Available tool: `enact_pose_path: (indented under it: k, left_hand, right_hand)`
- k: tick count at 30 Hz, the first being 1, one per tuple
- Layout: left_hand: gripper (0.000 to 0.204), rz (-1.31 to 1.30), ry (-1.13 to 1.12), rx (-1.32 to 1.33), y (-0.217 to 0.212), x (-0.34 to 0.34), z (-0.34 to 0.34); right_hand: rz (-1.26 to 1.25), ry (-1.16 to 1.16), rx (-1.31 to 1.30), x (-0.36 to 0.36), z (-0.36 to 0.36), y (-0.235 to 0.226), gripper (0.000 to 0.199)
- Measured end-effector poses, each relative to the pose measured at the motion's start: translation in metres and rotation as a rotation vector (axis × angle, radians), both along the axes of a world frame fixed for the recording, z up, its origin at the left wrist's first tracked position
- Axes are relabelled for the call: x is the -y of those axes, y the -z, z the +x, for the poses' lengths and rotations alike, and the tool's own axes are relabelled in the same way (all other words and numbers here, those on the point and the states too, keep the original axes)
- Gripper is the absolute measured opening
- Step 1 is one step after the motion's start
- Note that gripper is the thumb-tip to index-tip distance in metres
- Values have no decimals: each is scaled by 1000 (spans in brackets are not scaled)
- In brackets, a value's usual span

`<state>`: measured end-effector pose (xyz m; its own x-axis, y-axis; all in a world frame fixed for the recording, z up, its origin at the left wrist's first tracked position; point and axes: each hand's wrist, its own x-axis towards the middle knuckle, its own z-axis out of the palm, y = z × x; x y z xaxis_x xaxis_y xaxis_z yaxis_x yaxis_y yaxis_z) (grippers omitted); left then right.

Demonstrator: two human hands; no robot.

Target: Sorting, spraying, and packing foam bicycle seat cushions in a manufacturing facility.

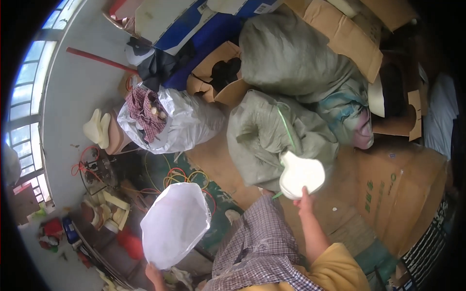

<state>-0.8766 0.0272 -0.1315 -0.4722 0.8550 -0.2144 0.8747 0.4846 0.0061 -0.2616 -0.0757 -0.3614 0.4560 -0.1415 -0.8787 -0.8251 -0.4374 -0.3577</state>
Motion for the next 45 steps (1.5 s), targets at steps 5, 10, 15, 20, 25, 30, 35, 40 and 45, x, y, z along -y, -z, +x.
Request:
enact_pose_path:
  k: [5, 10, 15, 20, 25, 30, 35, 40, 45]
  left_hand:
    - [14, 244, 507, 384, 47, -85, 142]
    - [17, -259, 738, 514, 183, -148, 325]
    - [69, -647, 1200, 512, 277, -148, 524]
    - [58, -763, 1208, 392, 370, -146, 587]
    - [16, -698, 1148, 344, 368, -158, 539]
    - [9, -388, 1178, 523, 250, -208, 462]
    - [8, -241, 1308, 564, 108, -222, 401]
    - [17, 10, 1220, 520, -21, -232, 377]
    - [26, 448, 1313, 135, -81, -257, 308]
  right_hand:
    - [-64, -287, 553, -8, 89, -54, 42]
    - [75, -220, 929, 3, 136, -116, 48]
    - [50, -60, 1074, 44, 141, -166, 56]
    - [167, -77, 1161, 20, 105, -157, 52]
    - [118, -845, 1071, -20, 78, -77, 45]
    - [50, -1736, 1004, -108, 71, 41, 36]
    - [278, -1832, 491, -194, 37, 62, 31]
    - [256, -1267, 544, -228, 62, 124, 46]
    - [255, -1962, 235, -177, 76, 150, 56]
